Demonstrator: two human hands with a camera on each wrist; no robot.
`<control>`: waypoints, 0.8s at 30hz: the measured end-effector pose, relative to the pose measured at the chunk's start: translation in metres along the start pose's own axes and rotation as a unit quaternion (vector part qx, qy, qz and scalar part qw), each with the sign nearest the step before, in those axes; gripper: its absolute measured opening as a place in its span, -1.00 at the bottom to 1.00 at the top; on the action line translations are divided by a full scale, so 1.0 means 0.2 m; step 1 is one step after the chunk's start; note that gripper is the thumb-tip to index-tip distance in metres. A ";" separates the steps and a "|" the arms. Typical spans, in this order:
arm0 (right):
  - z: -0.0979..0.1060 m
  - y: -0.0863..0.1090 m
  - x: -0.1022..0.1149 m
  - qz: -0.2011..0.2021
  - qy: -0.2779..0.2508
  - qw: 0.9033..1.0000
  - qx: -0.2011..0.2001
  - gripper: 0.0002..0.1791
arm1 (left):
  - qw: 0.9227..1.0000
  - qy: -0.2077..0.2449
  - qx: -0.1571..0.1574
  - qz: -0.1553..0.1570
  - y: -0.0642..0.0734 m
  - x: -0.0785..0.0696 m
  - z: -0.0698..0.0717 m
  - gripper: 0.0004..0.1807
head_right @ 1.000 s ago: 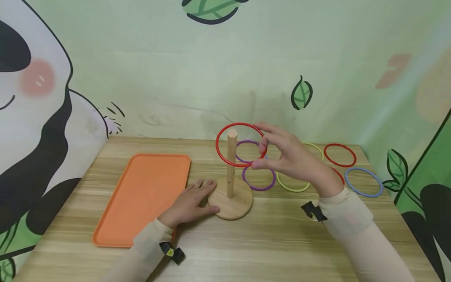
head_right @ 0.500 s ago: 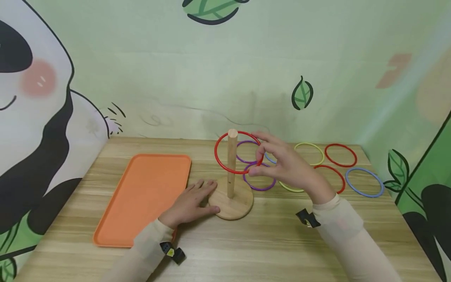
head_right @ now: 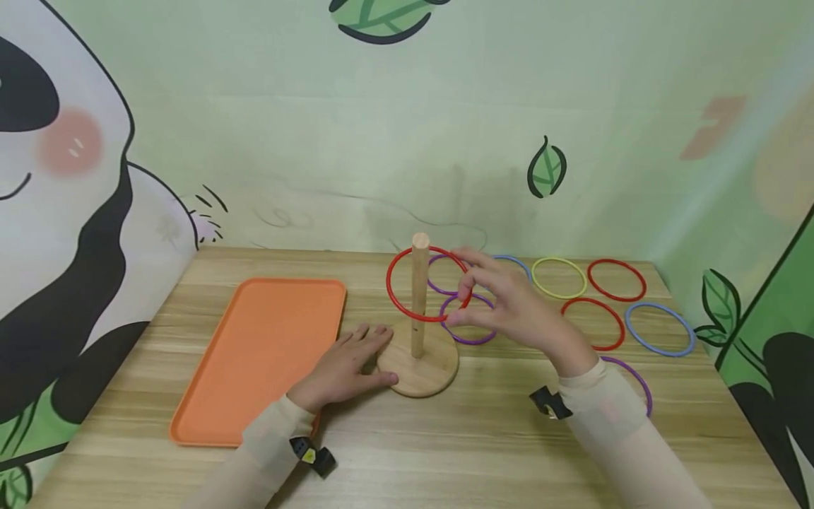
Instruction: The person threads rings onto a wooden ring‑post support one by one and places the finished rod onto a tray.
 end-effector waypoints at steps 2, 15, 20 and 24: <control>-0.01 0.00 0.00 -0.004 -0.006 1.000 0.002 -0.60 | 1.000 -0.001 0.000 -0.001 0.00 0.00 0.00 -0.02; -0.05 0.03 -0.04 -0.032 -0.028 0.999 0.022 -0.62 | 1.000 0.012 0.000 0.008 0.00 -0.01 0.00 0.00; -0.07 0.05 -0.06 -0.047 -0.028 0.998 0.020 -0.60 | 1.000 0.013 -0.001 0.015 0.01 -0.02 0.02 0.04; -0.10 0.07 -0.07 -0.053 -0.019 0.998 0.026 -0.60 | 1.000 0.011 -0.002 0.014 0.00 -0.01 0.02 0.04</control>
Point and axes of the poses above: each hand's wrist, its own y-axis away from the middle knuckle, its own z-axis out of the back of the hand, x = y × z, the point moved 3 cm from there along -y, towards the middle knuckle, and after that the axes turned 7 degrees about -y, right-handed, at the moved point
